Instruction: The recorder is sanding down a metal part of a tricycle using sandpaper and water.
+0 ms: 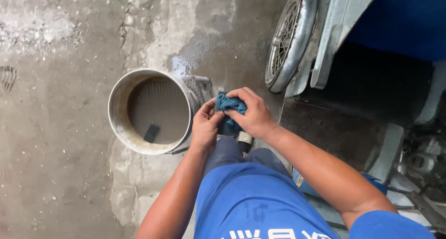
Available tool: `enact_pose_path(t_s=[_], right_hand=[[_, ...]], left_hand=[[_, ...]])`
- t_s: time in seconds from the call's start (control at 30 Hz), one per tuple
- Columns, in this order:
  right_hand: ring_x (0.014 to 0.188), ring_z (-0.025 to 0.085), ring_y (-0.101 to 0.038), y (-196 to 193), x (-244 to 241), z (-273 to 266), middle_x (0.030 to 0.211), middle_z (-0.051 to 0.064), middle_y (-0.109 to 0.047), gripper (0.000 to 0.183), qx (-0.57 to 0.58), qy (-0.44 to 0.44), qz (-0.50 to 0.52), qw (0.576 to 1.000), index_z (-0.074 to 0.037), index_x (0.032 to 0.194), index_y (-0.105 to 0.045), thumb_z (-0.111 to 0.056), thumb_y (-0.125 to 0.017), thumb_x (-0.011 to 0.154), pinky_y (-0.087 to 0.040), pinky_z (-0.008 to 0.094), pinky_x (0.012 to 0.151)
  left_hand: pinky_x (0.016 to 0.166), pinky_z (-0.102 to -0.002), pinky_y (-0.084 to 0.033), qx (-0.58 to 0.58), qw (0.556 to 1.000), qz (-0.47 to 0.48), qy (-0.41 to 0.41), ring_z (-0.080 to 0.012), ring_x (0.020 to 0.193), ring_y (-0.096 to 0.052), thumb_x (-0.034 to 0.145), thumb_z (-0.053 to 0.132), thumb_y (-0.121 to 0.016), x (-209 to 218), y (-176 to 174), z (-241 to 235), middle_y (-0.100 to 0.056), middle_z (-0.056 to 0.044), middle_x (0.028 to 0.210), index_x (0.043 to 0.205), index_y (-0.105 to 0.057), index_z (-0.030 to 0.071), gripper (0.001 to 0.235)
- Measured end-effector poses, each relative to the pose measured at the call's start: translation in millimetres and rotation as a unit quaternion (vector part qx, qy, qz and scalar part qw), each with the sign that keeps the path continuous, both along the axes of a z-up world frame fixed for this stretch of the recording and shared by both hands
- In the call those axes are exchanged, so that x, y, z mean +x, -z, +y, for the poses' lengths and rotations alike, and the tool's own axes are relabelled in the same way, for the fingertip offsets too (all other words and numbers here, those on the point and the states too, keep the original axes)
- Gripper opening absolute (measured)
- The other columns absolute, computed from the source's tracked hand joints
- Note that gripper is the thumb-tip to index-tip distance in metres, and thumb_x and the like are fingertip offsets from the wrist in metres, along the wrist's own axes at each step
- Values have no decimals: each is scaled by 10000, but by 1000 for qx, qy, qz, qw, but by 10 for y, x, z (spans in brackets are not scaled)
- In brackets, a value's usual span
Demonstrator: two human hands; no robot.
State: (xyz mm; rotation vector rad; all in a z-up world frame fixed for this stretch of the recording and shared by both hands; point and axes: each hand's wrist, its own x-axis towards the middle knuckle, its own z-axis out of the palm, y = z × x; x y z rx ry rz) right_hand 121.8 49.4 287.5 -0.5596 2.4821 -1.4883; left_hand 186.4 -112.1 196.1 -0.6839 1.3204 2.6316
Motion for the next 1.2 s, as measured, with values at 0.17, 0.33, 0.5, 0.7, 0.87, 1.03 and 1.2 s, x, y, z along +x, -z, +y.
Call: enact_pose_path(t_s=[0.17,0.33,0.5,0.7,0.87,1.03,1.2], right_hand=[[842,280,-682,-89,199,-428,912,108,-659,390,28,4,-18,999,-44,942,-608,-260,-883,771,-533,382,734],[774,284,-672,-13,304,-902,844,122,-664,355,38,-12,-44,998,-44,967,-585,-259,-839,845,-530,375,712],[962,269,-753,282,292,-1536,1009,115,-742,244,-22,-20,-53,998,-81,1183,-603,-138,-643,949,-564,370,829],[987,353,-702,948,173,-2466,1074,136,-725,263,42,57,-5,997,-74,1156,-614,-78,-635,894,-546,443,838],[1044,375,-650,2136,263,-2855,1077,130,-700,329,264,11,30,964,-104,1200,-638,-35,-621,879,-506,514,881],[1126,370,-635,2780,411,-2870,1186,190,-666,434,402,-59,-144,903,-68,1190,-621,-90,-699,763,-518,476,925],[1177,389,-637,2023,398,-2832,1250,210,-679,400,347,35,-246,904,-112,1267,-646,-94,-645,867,-506,462,998]], left_hand=[[884,-294,-557,-14,997,-14,-69,-153,988,-681,927,-55,-650,316,-273,-312,-714,-116,1124,1311,-599,-45,388],[868,-262,-560,-57,991,11,-123,-116,957,-676,939,-55,-647,498,-122,-807,-713,-76,1083,1268,-613,-59,330],[810,-282,-565,-81,984,-31,-155,-132,891,-682,926,-60,-637,582,580,-1566,-710,-98,1020,1190,-599,-36,267],[753,-277,-551,-165,964,-167,-124,-147,847,-675,902,-19,-663,442,1513,-2479,-712,-109,971,1180,-603,-41,285],[835,-354,-572,-406,878,-249,41,-271,909,-757,789,92,-688,210,2176,-2722,-777,-189,993,1120,-679,-23,351],[950,-443,-524,-526,794,-262,156,-422,1089,-679,757,144,-686,193,2771,-2742,-707,-281,1137,1146,-700,-18,422],[988,-436,-525,-505,774,-306,232,-417,1133,-671,739,164,-701,143,2142,-2765,-701,-287,1153,1161,-681,-31,465]])
